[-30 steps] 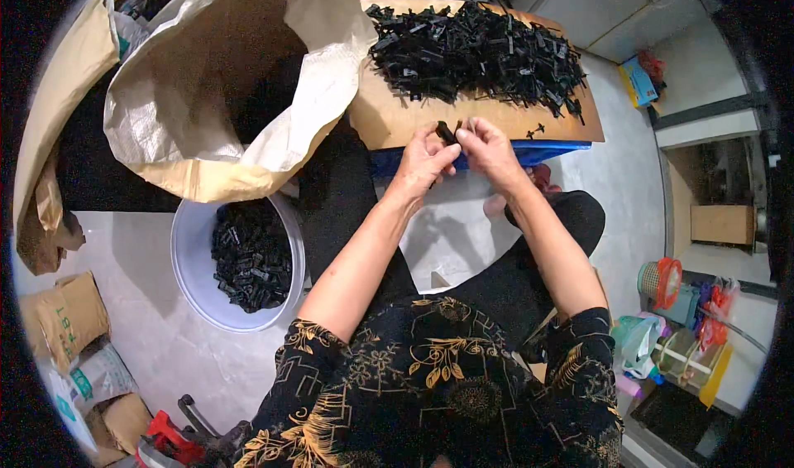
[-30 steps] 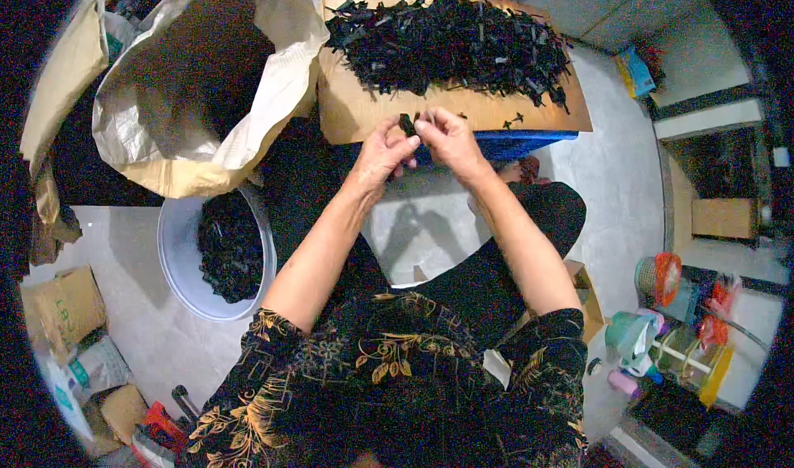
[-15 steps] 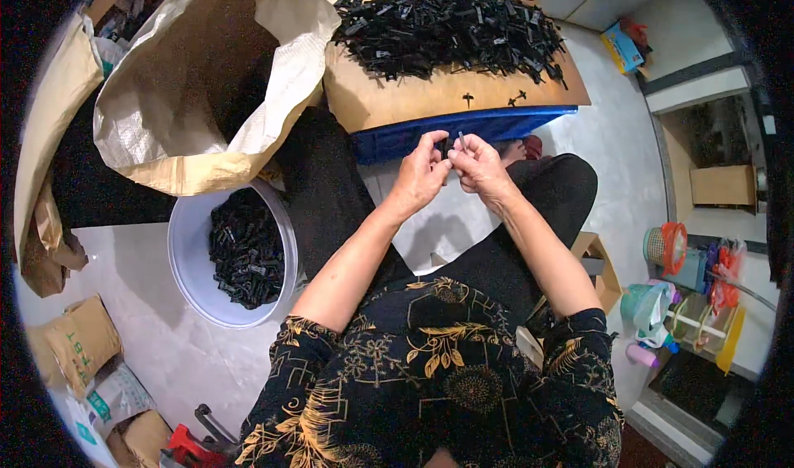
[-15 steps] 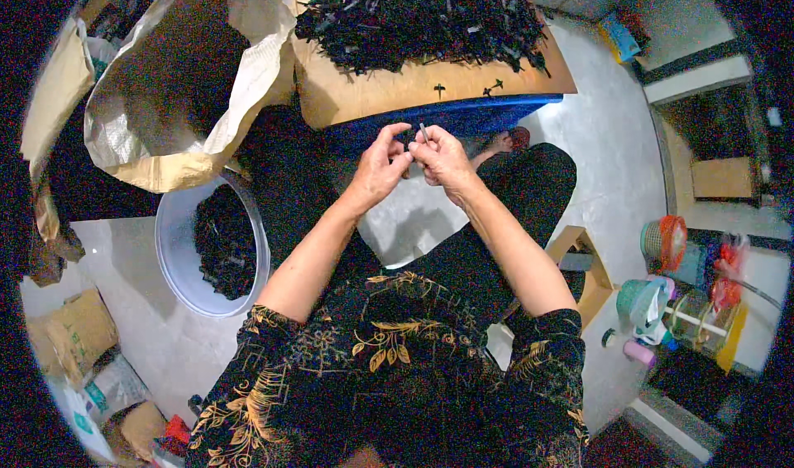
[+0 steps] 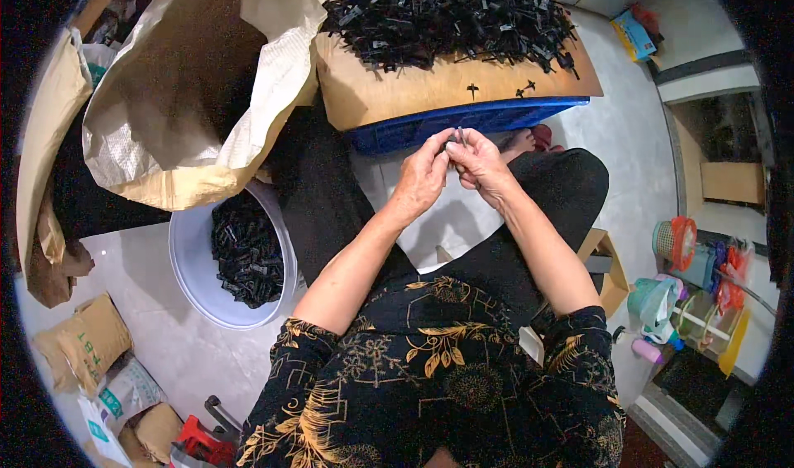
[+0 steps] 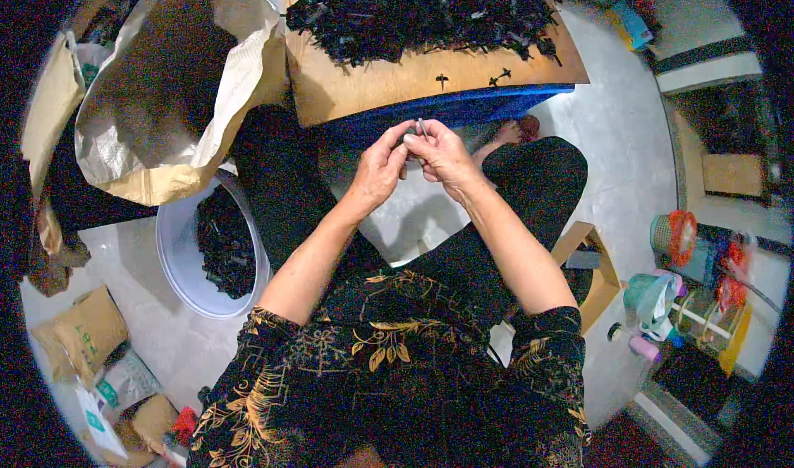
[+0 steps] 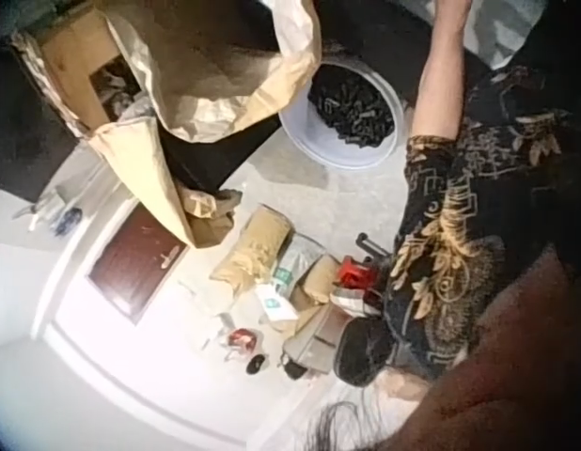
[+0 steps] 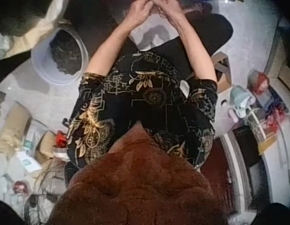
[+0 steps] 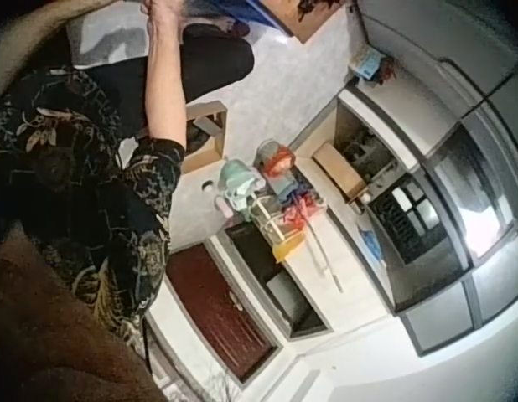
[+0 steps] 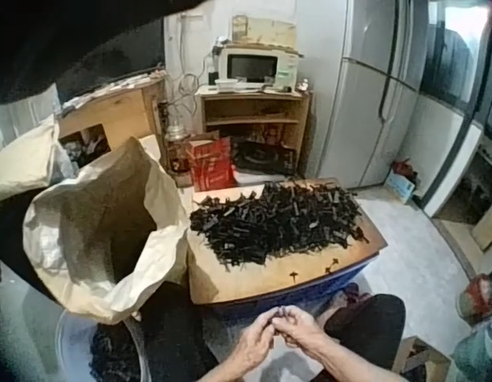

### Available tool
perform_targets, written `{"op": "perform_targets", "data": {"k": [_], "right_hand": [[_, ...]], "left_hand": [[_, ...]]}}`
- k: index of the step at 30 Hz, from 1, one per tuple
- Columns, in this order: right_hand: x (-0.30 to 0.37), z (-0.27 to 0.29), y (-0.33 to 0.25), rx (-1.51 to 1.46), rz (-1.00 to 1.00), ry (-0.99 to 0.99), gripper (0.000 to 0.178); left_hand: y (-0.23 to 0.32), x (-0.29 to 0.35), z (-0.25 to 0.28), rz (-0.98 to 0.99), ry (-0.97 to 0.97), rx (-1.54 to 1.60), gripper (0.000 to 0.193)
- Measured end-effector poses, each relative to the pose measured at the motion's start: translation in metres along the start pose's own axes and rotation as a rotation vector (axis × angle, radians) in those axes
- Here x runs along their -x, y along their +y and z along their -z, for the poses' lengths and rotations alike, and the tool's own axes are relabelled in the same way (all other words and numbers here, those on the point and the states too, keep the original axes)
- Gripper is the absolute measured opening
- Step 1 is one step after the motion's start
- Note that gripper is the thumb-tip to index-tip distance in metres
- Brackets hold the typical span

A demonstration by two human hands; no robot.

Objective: Sorting and trimming small black components from bags and boxes into a container.

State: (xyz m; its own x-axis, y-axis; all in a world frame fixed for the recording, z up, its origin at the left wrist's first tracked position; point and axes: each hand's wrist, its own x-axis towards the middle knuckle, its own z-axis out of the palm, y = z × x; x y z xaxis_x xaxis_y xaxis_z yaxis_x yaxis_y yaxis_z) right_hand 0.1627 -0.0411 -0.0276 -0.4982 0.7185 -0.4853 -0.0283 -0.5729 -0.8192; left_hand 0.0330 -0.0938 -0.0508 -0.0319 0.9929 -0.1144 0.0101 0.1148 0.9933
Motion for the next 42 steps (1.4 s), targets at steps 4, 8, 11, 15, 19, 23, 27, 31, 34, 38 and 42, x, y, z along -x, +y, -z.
{"op": "perform_targets", "data": {"k": [4, 8, 11, 15, 19, 23, 27, 31, 34, 38, 42], "right_hand": [[0.001, -0.004, 0.0, 0.047, -0.005, 0.029, 0.024], [0.002, -0.011, 0.003, 0.2, 0.005, 0.061, 0.034], [0.0, -0.014, 0.006, 0.223, 0.052, 0.059, 0.035], [-0.003, -0.015, 0.007, 0.209, 0.05, 0.064, 0.035], [-0.006, -0.013, 0.012, 0.225, 0.049, 0.09, 0.034], [-0.007, -0.01, 0.014, 0.223, 0.028, 0.095, 0.033], [-0.007, -0.015, 0.008, 0.228, 0.057, 0.059, 0.031], [-0.008, -0.011, 0.006, 0.166, -0.097, 0.043, 0.031], [-0.007, -0.008, 0.003, 0.043, -0.193, 0.007, 0.03], [-0.01, -0.003, 0.013, 0.173, -0.237, 0.029, 0.028], [-0.007, 0.003, 0.015, 0.177, -0.158, -0.093, 0.029]], "left_hand": [[-0.003, -0.005, 0.001, 0.051, 0.099, 0.169, 0.033], [-0.006, -0.007, 0.001, 0.044, 0.168, 0.149, 0.033], [-0.011, -0.009, 0.001, 0.017, 0.192, 0.078, 0.032], [-0.007, -0.009, -0.001, 0.033, 0.209, 0.043, 0.031], [-0.003, -0.008, -0.002, 0.019, 0.222, -0.058, 0.03], [0.0, -0.008, -0.004, 0.011, 0.219, -0.1, 0.03], [-0.007, -0.009, -0.003, -0.085, 0.241, -0.13, 0.031], [-0.007, -0.009, -0.004, -0.276, 0.3, -0.342, 0.032], [-0.01, -0.008, -0.006, -0.261, 0.282, -0.405, 0.033], [-0.022, -0.007, -0.004, -0.281, 0.229, -0.532, 0.031], [-0.013, -0.005, 0.001, -0.181, 0.173, -0.5, 0.029]]}}
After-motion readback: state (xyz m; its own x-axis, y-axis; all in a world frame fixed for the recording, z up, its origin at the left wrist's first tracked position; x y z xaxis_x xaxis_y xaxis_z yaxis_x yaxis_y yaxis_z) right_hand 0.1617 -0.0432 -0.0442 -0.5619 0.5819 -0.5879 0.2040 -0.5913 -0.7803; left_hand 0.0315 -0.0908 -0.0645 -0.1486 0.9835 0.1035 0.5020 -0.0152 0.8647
